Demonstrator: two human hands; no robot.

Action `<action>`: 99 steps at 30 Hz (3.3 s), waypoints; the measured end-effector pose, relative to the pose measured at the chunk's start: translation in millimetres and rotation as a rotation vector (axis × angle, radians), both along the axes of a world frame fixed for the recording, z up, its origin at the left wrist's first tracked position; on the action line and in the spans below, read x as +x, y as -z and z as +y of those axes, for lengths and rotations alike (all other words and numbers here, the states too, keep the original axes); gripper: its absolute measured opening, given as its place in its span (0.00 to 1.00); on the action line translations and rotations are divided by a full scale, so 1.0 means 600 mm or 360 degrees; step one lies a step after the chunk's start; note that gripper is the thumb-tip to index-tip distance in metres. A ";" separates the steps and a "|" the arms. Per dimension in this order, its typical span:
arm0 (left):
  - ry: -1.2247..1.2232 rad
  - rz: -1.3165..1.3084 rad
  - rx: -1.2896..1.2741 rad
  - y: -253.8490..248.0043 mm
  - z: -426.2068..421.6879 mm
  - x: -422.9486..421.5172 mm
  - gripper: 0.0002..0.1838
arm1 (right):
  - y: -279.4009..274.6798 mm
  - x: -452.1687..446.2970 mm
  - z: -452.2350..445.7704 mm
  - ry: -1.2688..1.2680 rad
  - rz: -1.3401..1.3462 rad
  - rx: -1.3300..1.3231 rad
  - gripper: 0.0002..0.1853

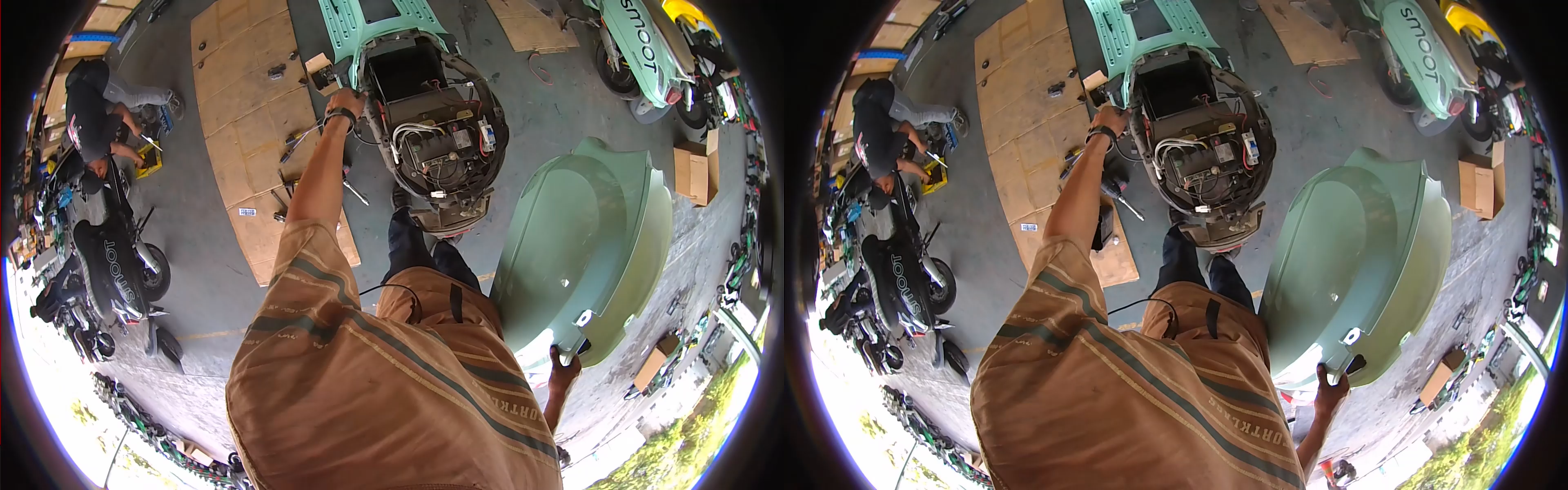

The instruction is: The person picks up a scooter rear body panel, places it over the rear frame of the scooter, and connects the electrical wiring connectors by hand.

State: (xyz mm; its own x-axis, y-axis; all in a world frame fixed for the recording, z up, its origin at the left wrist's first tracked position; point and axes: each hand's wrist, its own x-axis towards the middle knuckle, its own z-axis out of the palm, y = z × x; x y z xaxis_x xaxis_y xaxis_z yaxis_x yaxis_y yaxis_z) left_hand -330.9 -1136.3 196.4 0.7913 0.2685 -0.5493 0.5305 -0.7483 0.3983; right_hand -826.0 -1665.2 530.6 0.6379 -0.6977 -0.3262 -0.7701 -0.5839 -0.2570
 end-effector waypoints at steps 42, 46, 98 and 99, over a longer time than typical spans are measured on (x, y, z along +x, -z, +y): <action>0.1021 0.0407 0.0727 0.032 -0.093 0.124 0.15 | -0.035 0.055 0.099 0.0179 0.0161 -0.0132 0.25; 0.0602 0.0224 0.0505 0.039 -0.060 0.094 0.25 | -0.031 0.047 0.091 0.0113 0.0163 -0.0112 0.24; 0.1680 -0.1888 -0.1140 -0.629 -0.732 -0.620 0.22 | -0.068 -0.028 -0.162 -0.0893 -0.0340 -0.0117 0.19; 0.1796 -0.1824 -0.1253 -0.632 -0.755 -0.653 0.21 | -0.054 -0.042 -0.174 -0.0931 -0.0450 -0.0192 0.17</action>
State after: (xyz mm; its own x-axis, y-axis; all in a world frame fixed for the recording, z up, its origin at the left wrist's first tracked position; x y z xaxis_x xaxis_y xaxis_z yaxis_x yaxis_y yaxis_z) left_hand -722.5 -1589.5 575.7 0.4289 -0.6457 0.6318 -0.8217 0.0116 0.5698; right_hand -851.1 -1769.5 562.8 0.9724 -0.2311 -0.0316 -0.2294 -0.9228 -0.3095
